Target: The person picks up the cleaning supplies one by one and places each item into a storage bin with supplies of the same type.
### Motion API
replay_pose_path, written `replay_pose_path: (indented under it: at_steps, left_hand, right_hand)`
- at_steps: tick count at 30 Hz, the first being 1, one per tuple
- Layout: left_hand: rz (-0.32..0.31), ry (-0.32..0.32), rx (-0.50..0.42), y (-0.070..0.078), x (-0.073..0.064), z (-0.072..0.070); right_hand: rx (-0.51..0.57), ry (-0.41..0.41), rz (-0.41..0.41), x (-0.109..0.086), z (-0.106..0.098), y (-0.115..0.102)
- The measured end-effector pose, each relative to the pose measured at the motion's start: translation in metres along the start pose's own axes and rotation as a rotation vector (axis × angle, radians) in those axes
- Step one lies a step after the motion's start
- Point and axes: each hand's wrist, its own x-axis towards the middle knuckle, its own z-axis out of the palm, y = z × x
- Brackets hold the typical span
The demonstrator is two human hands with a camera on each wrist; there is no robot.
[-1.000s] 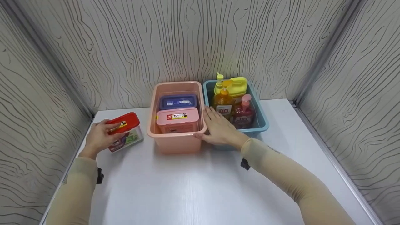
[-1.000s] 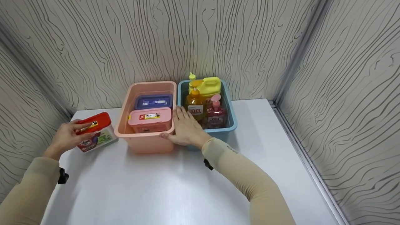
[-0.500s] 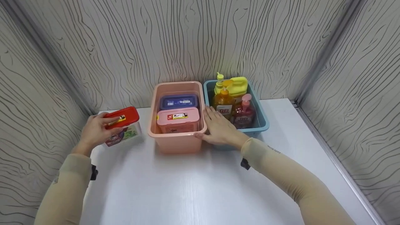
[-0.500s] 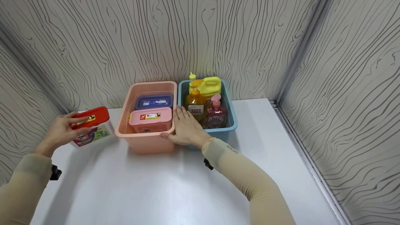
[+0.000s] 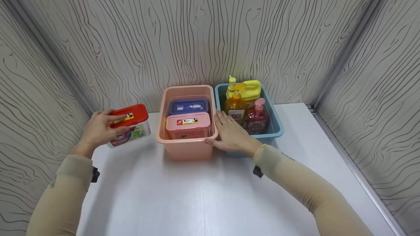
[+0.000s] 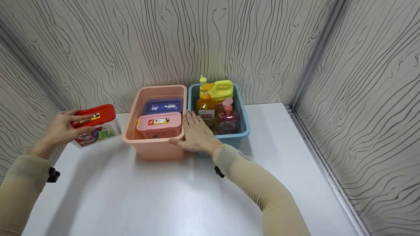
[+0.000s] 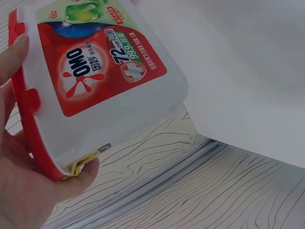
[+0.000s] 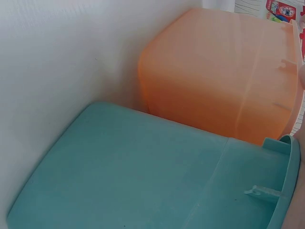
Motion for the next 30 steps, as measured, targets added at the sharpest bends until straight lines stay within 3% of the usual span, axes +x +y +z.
replay_pose_path:
  at_steps: [10,18,30]
  left_hand:
    - [-0.002,-0.003,-0.019,0.011,0.000,-0.015]
    - [-0.002,0.003,-0.026,0.028,0.003,-0.025]
    - [0.009,0.031,-0.064,0.045,0.009,-0.031]
  right_hand:
    - [0.009,-0.009,0.015,0.001,0.001,0.000]
    - [0.017,-0.014,0.026,0.001,0.000,0.001]
    - [0.008,-0.006,0.020,0.001,0.000,0.000]
